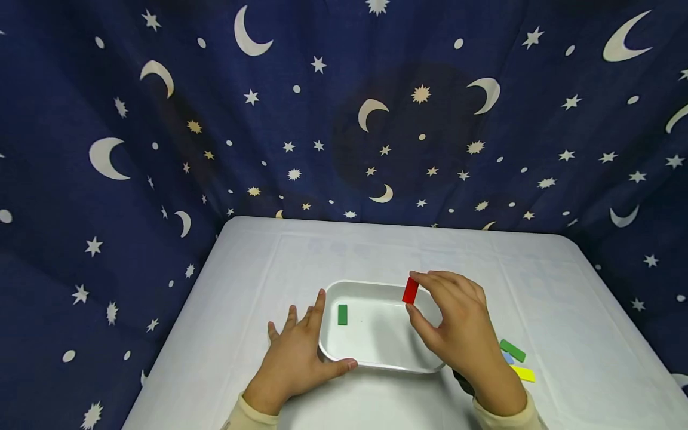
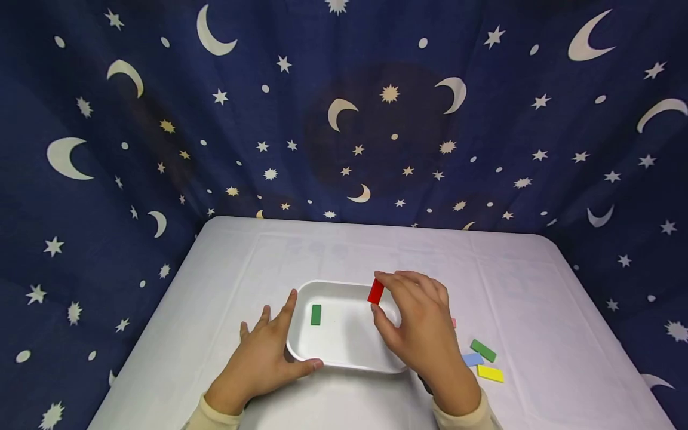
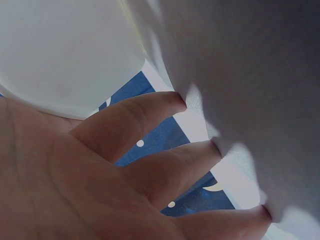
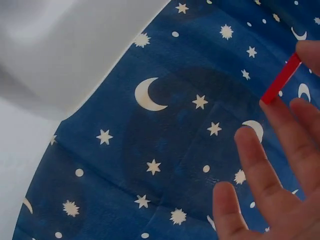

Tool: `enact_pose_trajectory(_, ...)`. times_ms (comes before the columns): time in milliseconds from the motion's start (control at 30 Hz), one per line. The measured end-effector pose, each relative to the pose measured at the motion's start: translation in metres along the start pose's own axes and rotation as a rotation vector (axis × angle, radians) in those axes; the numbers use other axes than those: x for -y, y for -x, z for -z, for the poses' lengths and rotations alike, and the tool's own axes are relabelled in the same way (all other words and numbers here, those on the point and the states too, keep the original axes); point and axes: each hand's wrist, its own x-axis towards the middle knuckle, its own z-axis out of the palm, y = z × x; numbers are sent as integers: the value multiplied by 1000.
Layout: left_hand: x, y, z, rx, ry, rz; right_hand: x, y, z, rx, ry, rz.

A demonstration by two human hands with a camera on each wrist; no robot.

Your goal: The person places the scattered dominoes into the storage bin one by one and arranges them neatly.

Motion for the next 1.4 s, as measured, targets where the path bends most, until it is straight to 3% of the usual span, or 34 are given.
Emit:
enact_pose_trajectory(200, 0, -1, 0, 1, 15, -8, 7, -11, -5, 145, 35, 6)
enact_pose_trajectory(600, 1, -1, 5, 2, -3, -9, 18, -34, -33, 364, 65, 125)
enact_pose_trajectory(900, 2, 0, 4, 5, 12, 2, 18, -50, -59, 559, 5, 180)
enact_pose_trajectory(1167, 3, 1, 3, 12, 13, 4, 19, -58, -79, 761, -2, 161)
enact_pose_trajectory(1400, 5, 0, 2, 17, 14, -1, 21, -62, -101, 860, 40, 145)
